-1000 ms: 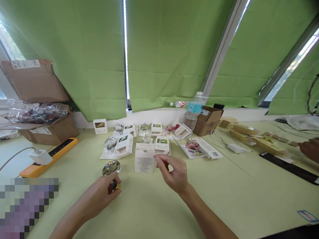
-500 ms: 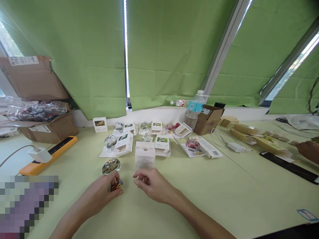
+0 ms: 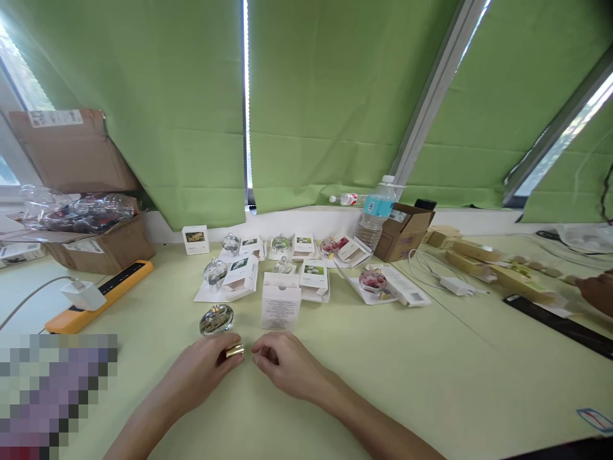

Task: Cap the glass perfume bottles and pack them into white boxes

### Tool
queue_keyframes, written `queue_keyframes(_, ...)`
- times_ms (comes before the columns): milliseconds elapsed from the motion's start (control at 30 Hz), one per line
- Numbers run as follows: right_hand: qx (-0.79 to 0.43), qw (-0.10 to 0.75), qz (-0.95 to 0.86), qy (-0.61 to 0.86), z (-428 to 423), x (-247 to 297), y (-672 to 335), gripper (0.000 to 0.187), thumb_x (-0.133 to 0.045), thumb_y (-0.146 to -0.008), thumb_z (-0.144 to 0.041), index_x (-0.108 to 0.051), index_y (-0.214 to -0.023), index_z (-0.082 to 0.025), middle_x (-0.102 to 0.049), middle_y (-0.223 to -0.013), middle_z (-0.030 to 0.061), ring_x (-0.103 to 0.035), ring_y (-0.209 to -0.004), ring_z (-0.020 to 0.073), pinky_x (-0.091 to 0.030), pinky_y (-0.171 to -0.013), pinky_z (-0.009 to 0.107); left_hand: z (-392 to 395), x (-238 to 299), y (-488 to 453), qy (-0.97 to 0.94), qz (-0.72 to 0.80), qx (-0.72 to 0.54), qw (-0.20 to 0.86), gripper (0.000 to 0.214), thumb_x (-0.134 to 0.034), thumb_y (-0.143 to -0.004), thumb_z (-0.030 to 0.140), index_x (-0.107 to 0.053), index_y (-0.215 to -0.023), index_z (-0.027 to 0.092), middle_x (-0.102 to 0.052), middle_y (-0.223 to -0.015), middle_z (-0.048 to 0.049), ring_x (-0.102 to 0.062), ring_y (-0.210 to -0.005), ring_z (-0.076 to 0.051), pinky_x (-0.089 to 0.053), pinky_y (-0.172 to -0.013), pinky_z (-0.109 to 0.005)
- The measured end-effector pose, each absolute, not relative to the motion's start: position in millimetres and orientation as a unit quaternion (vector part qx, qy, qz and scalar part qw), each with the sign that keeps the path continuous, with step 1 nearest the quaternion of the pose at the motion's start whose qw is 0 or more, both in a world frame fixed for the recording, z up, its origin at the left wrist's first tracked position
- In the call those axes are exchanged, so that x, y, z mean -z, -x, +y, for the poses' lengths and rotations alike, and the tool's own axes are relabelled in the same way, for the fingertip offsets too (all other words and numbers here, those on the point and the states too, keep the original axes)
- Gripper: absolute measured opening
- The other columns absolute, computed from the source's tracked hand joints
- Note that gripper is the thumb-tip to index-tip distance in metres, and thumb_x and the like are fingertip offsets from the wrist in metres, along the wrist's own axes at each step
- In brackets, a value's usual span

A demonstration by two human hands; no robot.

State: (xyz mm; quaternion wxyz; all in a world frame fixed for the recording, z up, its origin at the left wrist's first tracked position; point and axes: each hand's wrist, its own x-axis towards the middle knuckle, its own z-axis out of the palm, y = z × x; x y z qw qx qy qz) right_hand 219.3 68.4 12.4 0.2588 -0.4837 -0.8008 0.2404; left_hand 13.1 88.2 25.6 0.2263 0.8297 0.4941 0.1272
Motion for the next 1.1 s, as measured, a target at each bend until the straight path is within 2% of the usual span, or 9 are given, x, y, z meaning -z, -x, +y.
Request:
queue_keyframes(67, -0.235, 0.258, -0.802, 0.485, 69.0, -11.3, -218.9, 0.018, -0.051, -0.085, -0.023, -0.068, -0.088, -0.018, -0.065, -0.073, 0.0003, -0.053, -0.062, 0.0113, -0.035, -0.057, 0.021, 88.0, -23.4, -14.0, -0.814, 0.511, -0.13, 0.244, 0.014, -0.047, -0.087, 0.038, -0.051, -0.095, 0.027, -0.056, -0.069, 0.0051, -0.049, -0.062, -0.015, -0.028, -0.055, -0.023)
queue_keyframes(100, -0.235, 0.258, -0.802, 0.485, 69.3, -11.0, -218.9, 0.019, -0.051, -0.085, -0.023, -0.069, -0.089, -0.018, -0.065, -0.074, 0.0004, -0.053, -0.062, 0.0113, -0.035, -0.058, 0.021, 88.1, -22.7, -14.6, -0.81, 0.516, -0.13, 0.246, 0.015, -0.048, -0.086, 0.038, -0.05, -0.096, 0.027, -0.056, -0.068, 0.0053, -0.049, -0.061, -0.015, -0.028, -0.055, -0.023)
queue_keyframes(267, -0.227, 0.256, -0.806, 0.483, 69.7, -11.3, -218.7, 0.019, -0.051, -0.085, -0.023, -0.069, -0.089, -0.019, -0.062, -0.072, -0.0002, -0.052, -0.062, 0.0114, -0.034, -0.057, 0.022, 88.9, -22.3, -17.8, -0.82, 0.508, -0.143, 0.223, 0.014, -0.05, -0.085, 0.037, -0.051, -0.08, 0.024, -0.058, -0.071, 0.0039, -0.05, -0.064, -0.015, -0.029, -0.056, -0.024)
queue_keyframes(433, -0.219, 0.251, -0.815, 0.474, 69.3, -12.2, -218.9, 0.019, -0.051, -0.086, -0.023, -0.07, -0.087, -0.02, -0.061, -0.071, -0.0008, -0.052, -0.064, 0.0119, -0.035, -0.059, 0.022, 89.1, -21.1, -21.0, -0.822, 0.504, -0.165, 0.206, 0.011, -0.051, -0.084, 0.033, -0.051, -0.079, 0.023, -0.057, -0.074, 0.0031, -0.051, -0.067, -0.015, -0.03, -0.056, -0.024)
queue_keyframes(667, -0.235, 0.251, -0.811, 0.474, 69.3, -15.0, -219.8, 0.021, -0.05, -0.087, -0.022, -0.07, -0.093, -0.02, -0.062, -0.072, -0.0001, -0.051, -0.062, 0.0116, -0.034, -0.056, 0.022, 91.2, -18.7, -22.2, -0.826, 0.491, -0.186, 0.203, 0.007, -0.052, -0.084, 0.031, -0.056, -0.085, 0.025, -0.059, -0.083, 0.0018, -0.055, -0.073, -0.016, -0.034, -0.062, -0.025)
queue_keyframes(933, -0.229, 0.248, -0.813, 0.475, 68.5, -17.6, -219.3, 0.02, -0.05, -0.087, -0.023, -0.069, -0.088, -0.017, -0.063, -0.074, 0.0012, -0.052, -0.062, 0.0119, -0.036, -0.057, 0.022, 90.4, -22.9, -16.4, -0.815, 0.495, -0.218, 0.207, 0.008, -0.051, -0.085, 0.032, -0.055, -0.087, 0.025, -0.06, -0.081, 0.002, -0.055, -0.069, -0.016, -0.036, -0.061, -0.026)
queue_keyframes(1100, -0.239, 0.248, -0.801, 0.49, 70.3, -12.4, -220.6, 0.02, -0.054, -0.086, -0.024, -0.067, -0.098, -0.016, -0.065, -0.072, 0.0018, -0.055, -0.065, 0.0138, -0.038, -0.057, 0.022, 91.5, -25.5, -13.9, -0.817, 0.501, -0.207, 0.195, 0.01, -0.049, -0.085, 0.03, -0.057, -0.087, 0.024, -0.06, -0.082, 0.0005, -0.055, -0.071, -0.017, -0.036, -0.061, -0.026)
